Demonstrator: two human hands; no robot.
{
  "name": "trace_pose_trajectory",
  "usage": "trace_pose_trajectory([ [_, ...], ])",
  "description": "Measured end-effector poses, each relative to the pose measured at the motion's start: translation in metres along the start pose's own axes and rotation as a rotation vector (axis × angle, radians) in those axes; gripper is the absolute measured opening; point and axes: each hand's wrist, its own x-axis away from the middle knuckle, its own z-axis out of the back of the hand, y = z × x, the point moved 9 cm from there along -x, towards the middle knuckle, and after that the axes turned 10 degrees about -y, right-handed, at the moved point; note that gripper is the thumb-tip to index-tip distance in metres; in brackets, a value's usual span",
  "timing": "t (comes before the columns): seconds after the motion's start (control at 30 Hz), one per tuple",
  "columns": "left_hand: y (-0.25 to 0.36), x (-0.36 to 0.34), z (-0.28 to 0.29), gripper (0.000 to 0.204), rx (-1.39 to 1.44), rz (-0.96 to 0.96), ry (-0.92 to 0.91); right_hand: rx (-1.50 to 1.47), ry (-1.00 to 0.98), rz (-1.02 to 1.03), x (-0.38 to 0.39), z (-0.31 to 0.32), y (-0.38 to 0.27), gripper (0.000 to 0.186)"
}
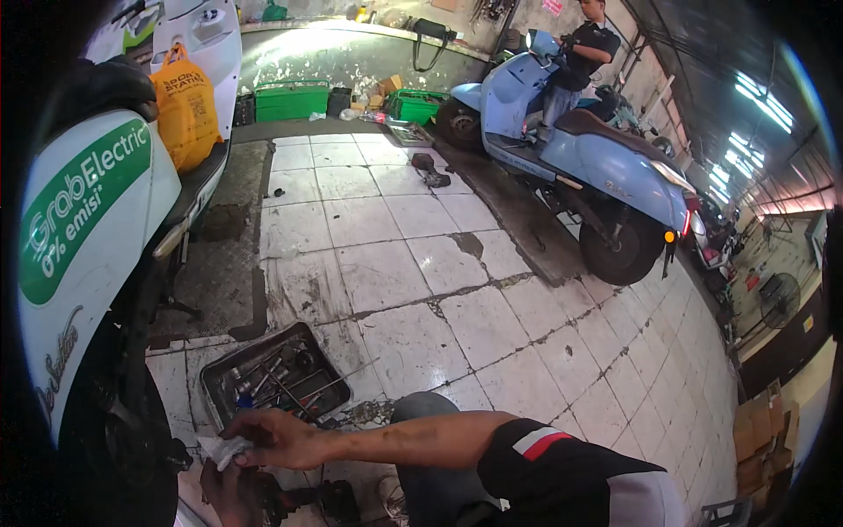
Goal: The person services the rear brake assembly of a scooter by removing the brake caliper, cleaning the internal components with a cloth, inspecting the brake pads, and reattaching the caliper to the brake disc using tools from a tray.
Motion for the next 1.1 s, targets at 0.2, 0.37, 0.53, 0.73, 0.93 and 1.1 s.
trace_pose_trajectory([
  [0.2, 0.014, 0.005, -0.018, 0.067, -0.047, -0.042, 0.066, -0.026, 0.024, 0.086, -0.001, -0.004, -0.004, 0.043],
  [0.37, 0.011, 0.009, -0.024, 0.044, 0.135, -0.036, 0.050, 0.088, 0.014, 0.096, -0.007, -0.007, -0.015, 0.044],
  [0.53, 0.010, 0.016, -0.023, 0.042, 0.196, 0.048, 0.013, 0.400, 0.012, 0.175, -0.014, -0.008, -0.027, 0.035],
  [0.73, 0.018, 0.022, -0.003, 0.048, 0.176, -0.021, 0.131, 0.341, -0.067, 0.075, -0.025, -0.017, -0.052, 0.040],
  [0.93, 0.048, 0.027, 0.001, 0.041, -0.029, -0.202, 0.323, 0.246, 0.102, 0.144, -0.022, -0.016, -0.056, 0.036],
  [1.1, 0.057, 0.039, 0.016, 0.042, -0.310, -0.376, 0.274, 0.484, 0.132, 0.313, -0.019, -0.042, -0.063, 0.030],
])
